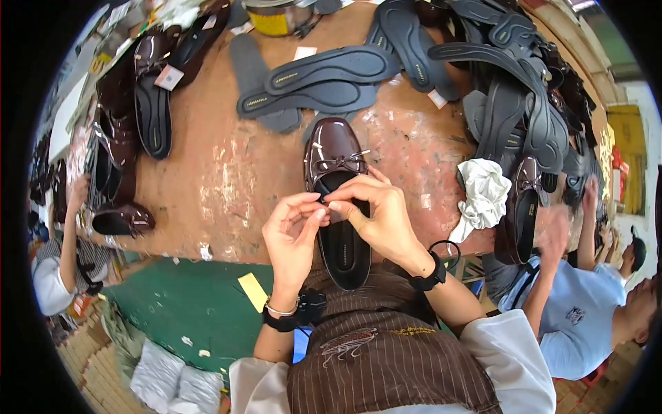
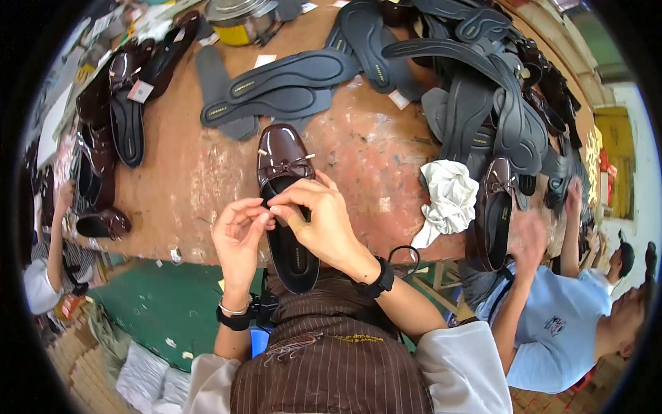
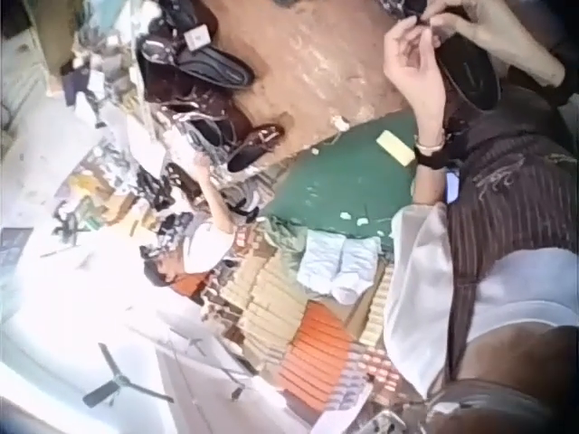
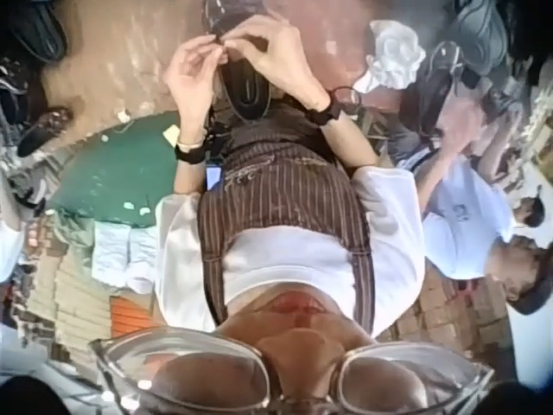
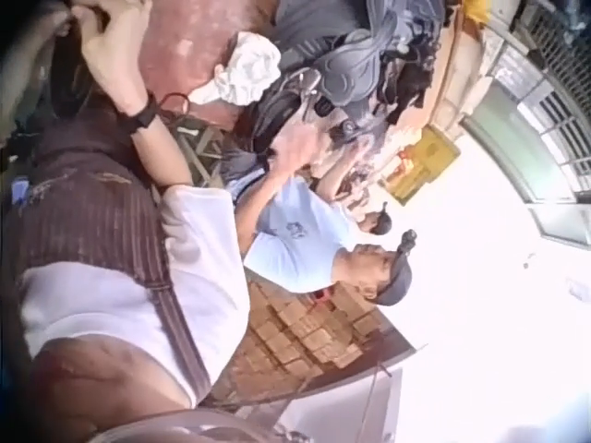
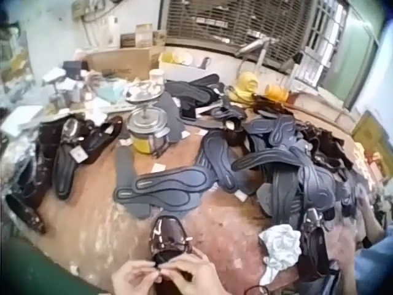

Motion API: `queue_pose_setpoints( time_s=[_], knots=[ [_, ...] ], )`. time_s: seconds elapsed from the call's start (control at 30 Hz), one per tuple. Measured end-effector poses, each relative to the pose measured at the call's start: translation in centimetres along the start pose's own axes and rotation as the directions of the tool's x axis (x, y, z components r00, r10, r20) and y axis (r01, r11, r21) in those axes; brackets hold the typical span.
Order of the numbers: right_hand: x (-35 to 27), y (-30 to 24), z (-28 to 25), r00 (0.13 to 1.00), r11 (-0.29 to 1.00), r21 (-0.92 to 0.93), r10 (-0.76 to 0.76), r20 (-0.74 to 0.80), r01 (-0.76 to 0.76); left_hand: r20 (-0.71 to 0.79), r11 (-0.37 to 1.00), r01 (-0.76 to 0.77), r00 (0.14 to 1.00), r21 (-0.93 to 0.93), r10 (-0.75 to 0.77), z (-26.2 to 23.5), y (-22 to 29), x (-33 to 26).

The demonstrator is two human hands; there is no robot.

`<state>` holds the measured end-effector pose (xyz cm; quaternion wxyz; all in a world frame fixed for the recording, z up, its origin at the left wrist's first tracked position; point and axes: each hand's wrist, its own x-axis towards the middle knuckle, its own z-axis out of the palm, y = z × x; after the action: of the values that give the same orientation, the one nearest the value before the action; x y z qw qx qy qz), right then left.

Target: Cleaning and labeling finished shoes at a workbench in a manufacturing environment.

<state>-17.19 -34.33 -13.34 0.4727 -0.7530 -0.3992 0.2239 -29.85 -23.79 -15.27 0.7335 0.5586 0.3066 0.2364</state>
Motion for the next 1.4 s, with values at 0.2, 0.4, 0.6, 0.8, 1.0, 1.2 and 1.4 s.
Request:
queue_pose_setpoints(
  time_s=[0.2, 0.4, 0.6, 0.8, 1.0, 1.2, 1.4],
  knots=[
    [-0.5, -0.1, 0.7, 0.998, 0.998, -0.052, 0.036, -0.044, -0.039, -0.012, 0.995, -0.014, 1.000, -0.104, 0.012, 0.2, -0.6, -0.2],
    [1.1, 0.9, -2.1, 0.876, 0.845, 0.446, 0.426, -0.227, -0.296, -0.225, 0.997, 0.003, 0.974, 0.083, 0.016, 1.3, 1.3, -0.3],
    [7.3, 15.3, -13.5, 0.897, 0.692, -0.606, 0.144, -0.417, -0.393, 0.052, 0.728, 0.014, 0.996, 0.685, -0.068, 0.3, 0.2, -1.8],
    [10.4, 20.0, -13.2, 0.840, 0.762, -0.521, 0.054, -0.540, -0.384, -0.044, 0.943, 0.018, 0.999, 0.332, -0.004, -0.3, 1.7, -2.8],
    [9.4, 17.1, -13.8, 0.924, 0.656, -0.651, 0.267, -0.275, -0.383, -0.215, 0.929, -0.035, 0.969, 0.368, 0.122, -6.6, 3.7, -2.2],
    [-0.8, 9.8, -8.1, 0.992, 0.730, -0.672, 0.102, -0.072, -0.123, -0.275, 0.770, 0.160, 0.961, 0.617, 0.021, -14.0, -1.5, -1.6],
    [-3.2, 6.9, -9.7, 0.954, 0.809, -0.505, 0.245, -0.176, -0.301, -0.234, 0.330, 0.071, 0.841, 0.941, 0.487, -9.0, 1.3, -1.8]
  ],
)
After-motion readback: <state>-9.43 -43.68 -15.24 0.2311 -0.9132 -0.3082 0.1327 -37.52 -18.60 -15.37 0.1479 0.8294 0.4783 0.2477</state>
